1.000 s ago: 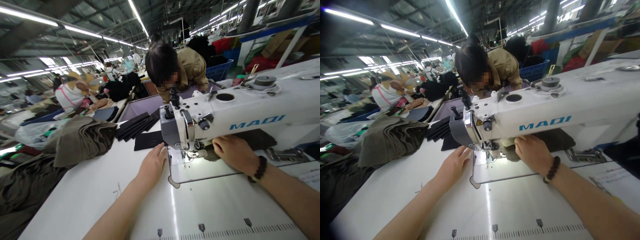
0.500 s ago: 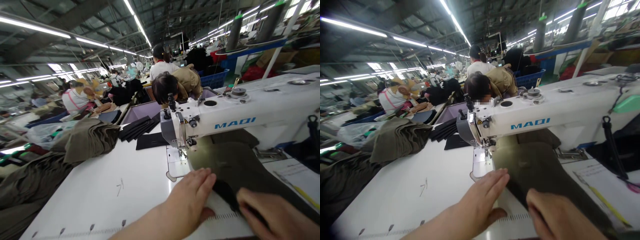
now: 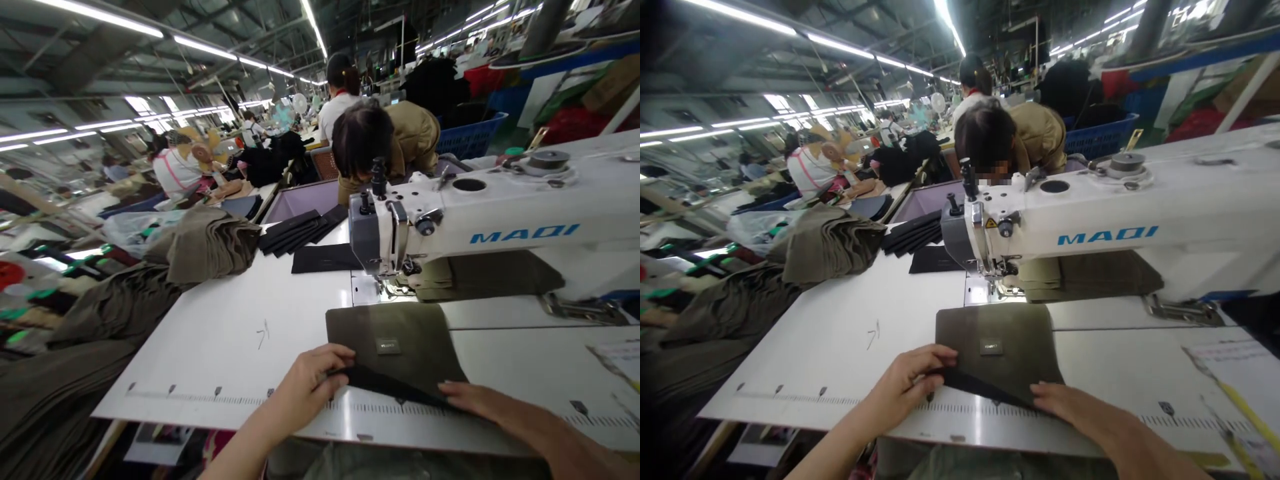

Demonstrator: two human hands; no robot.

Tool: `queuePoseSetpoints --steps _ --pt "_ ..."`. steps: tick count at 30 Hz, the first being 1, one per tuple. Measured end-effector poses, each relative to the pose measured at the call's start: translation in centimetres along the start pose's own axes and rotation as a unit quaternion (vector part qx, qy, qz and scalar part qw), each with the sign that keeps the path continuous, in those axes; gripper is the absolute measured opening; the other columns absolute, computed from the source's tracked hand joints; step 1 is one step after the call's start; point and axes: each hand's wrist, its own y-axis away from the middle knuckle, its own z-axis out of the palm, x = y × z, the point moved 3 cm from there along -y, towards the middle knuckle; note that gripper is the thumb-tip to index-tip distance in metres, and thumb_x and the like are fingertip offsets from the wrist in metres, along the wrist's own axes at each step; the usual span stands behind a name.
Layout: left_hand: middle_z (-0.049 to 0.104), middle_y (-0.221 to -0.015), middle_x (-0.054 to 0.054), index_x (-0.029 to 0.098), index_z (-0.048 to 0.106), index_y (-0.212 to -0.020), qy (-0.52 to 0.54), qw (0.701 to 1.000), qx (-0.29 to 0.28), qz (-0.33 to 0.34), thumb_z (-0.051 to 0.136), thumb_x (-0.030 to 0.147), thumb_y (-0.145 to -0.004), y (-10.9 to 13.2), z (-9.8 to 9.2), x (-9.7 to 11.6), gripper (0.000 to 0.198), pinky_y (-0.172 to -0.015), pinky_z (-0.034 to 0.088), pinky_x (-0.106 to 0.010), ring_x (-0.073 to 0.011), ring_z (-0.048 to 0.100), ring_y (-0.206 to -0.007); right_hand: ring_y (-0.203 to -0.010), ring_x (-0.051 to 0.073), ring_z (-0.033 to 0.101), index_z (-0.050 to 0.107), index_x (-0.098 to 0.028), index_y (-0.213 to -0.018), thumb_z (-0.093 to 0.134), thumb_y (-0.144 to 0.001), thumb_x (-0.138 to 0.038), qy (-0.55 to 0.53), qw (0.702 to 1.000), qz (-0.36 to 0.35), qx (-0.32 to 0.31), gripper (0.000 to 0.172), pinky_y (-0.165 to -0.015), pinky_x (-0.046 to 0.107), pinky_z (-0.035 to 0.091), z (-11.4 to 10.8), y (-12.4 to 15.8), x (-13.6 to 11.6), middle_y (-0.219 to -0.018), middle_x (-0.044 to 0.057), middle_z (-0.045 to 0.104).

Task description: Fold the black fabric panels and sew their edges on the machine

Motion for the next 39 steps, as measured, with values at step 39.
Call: queuePoseSetpoints --steps 39 --pt "0.063 -0.096 -0.012 0.008 0.062 -0.109 -0.244 0.950 0.193 0.033 0.039 0.024 -0.094 -1.3 0.1 -3.2 0.032 -0.078 0.056 -0.026 -0.0177 0.065 -0.086 -0.074 0.018 0.066 0.068 -0.024 -0.095 0.046 -0.084 -0.047 -0.019 0.956 0.249 0.152 0.034 -0.062 0.027 0.052 0.7 -8.5 0.4 -0.088 0.003 0.069"
